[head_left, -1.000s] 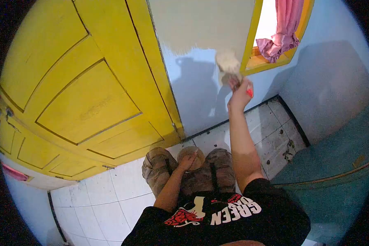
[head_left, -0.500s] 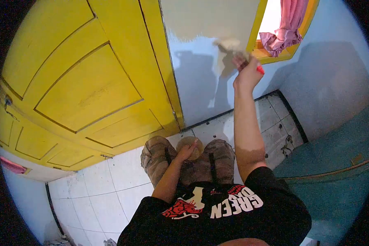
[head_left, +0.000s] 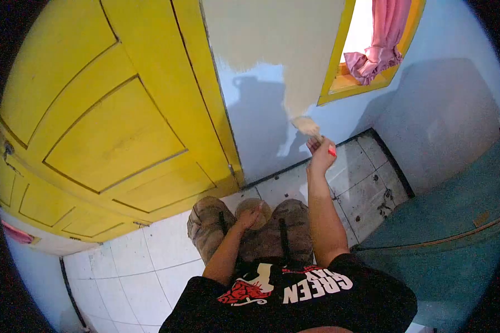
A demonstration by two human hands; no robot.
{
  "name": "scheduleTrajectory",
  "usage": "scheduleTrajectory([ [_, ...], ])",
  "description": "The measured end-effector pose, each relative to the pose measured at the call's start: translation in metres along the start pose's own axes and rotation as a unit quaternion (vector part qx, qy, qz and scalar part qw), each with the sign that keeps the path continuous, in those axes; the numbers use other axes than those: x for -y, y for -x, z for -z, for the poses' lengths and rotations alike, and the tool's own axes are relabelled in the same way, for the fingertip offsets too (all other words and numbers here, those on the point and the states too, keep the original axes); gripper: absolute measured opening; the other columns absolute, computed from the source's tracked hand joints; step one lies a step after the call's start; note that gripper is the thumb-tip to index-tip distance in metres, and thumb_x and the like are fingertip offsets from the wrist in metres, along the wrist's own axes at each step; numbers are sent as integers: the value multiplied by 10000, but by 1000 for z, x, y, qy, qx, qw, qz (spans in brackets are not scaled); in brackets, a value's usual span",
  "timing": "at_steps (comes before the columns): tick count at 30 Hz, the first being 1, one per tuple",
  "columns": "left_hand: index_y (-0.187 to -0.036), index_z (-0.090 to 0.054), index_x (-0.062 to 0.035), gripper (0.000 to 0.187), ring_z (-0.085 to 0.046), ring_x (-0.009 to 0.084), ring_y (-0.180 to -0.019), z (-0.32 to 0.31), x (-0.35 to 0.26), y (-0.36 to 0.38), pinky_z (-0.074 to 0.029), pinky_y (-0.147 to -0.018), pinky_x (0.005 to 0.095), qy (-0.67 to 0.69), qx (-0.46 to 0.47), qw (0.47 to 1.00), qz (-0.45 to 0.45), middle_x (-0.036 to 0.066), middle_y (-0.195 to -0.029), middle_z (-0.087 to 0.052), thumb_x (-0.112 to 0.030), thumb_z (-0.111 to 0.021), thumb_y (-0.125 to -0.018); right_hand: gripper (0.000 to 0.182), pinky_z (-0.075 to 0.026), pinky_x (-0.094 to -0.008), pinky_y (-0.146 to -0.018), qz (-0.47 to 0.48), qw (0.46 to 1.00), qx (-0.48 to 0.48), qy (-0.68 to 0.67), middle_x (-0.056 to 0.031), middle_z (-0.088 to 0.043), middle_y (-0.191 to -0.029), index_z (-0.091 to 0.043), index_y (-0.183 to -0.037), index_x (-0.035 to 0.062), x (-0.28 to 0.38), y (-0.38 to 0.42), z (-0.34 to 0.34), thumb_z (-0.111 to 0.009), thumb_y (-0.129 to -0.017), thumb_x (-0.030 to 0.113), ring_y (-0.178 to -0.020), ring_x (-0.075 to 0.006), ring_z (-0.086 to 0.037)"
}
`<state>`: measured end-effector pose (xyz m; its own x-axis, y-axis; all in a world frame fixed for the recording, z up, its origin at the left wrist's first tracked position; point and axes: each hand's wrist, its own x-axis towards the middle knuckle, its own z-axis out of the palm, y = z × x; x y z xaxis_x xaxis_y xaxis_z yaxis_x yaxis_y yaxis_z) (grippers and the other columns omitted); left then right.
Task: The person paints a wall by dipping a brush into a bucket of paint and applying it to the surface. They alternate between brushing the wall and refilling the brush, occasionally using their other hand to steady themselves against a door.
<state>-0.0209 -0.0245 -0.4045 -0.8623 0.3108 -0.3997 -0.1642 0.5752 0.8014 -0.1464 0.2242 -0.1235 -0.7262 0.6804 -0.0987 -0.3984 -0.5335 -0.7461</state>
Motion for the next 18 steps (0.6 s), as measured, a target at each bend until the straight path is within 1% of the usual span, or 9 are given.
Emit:
scheduleTrajectory([
  [3, -1234, -476, -22, 882, -471, 392, -1105, 37, -87, 47, -325, -963, 444, 43, 81, 988, 121, 270, -1118, -532, -742, -261, -772, 151, -535, -321, -584, 14, 998, -3, 54, -108, -599, -754, -510, -911, -3, 8, -18, 1, -472, -853, 130, -601, -194, -599],
  [5, -1211, -494, -15, 872, -477, 391, -1096, 5, -31, 16, -332, -957, 437, 2, -8, 996, 84, 266, -1103, -541, -736, -272, -775, 150, -536, -317, -594, 61, 996, 44, 47, -108, -602, -753, -515, -909, -4, 27, -34, -30, -464, -853, 126, -619, -202, -606],
  [6, -1188, -511, -7, 863, -483, 389, -1088, -4, -10, 6, -338, -951, 430, -36, -98, 993, 46, 261, -1088, -551, -731, -283, -778, 159, -540, -320, -607, 87, 995, 49, 30, -115, -603, -763, -515, -907, -8, 40, -38, -50, -458, -856, 132, -638, -209, -610],
  [7, -1188, -511, -7, 863, -483, 389, -1088, -2, -11, 8, -338, -951, 430, -38, -98, 993, 47, 261, -1088, -551, -731, -283, -778, 168, -543, -324, -620, 112, 992, 56, 13, -121, -604, -773, -515, -906, -11, 59, -37, -71, -452, -858, 137, -656, -215, -615],
  [10, -1094, -573, 9, 848, -513, 384, -1032, 4, -14, 12, -366, -906, 431, -48, -92, 987, -124, 251, -1026, -577, -727, -294, -780, 199, -546, -329, -651, 112, 989, 73, -57, -136, -603, -810, -516, -917, -20, 124, -19, -118, -442, -866, 158, -690, -224, -619],
  [11, -1217, -447, -165, 578, -435, 374, -1127, 6, -10, 9, -308, -973, 417, -77, -23, 993, -86, 222, -1184, -466, -583, -281, -854, 213, -547, -332, -664, 125, 984, 96, -80, -142, -601, -836, -514, -926, -24, 137, -18, -126, -437, -870, 167, -703, -227, -620],
  [13, -1340, -321, -339, 426, -357, 363, -1221, 3, 14, -8, -249, -1040, 404, -104, 44, 992, -48, 194, -1342, -355, -439, -269, -929, 227, -548, -336, -676, 138, 978, 119, -104, -148, -599, -861, -511, -935, -29, 141, -20, -131, -432, -873, 176, -717, -230, -621],
  [16, -1329, -371, -241, 507, -397, 356, -1193, -6, 32, -20, -254, -1034, 406, -8, 57, 998, 1, 198, -1307, -404, -506, -310, -901, 220, -542, -335, -624, 138, 970, 133, -152, -140, -599, -882, -516, -935, -16, 127, -22, -130, -468, -873, 188, -748, -226, -621],
  [18, -1303, -405, -140, 614, -414, 344, -1182, 8, -17, 3, -254, -1034, 403, -24, 45, 994, 97, 202, -1275, -439, -570, -308, -874, 194, -541, -338, -629, 121, 980, 93, -125, -133, -597, -890, -515, -936, 1, 85, -25, -109, -479, -870, 180, -762, -230, -618],
])
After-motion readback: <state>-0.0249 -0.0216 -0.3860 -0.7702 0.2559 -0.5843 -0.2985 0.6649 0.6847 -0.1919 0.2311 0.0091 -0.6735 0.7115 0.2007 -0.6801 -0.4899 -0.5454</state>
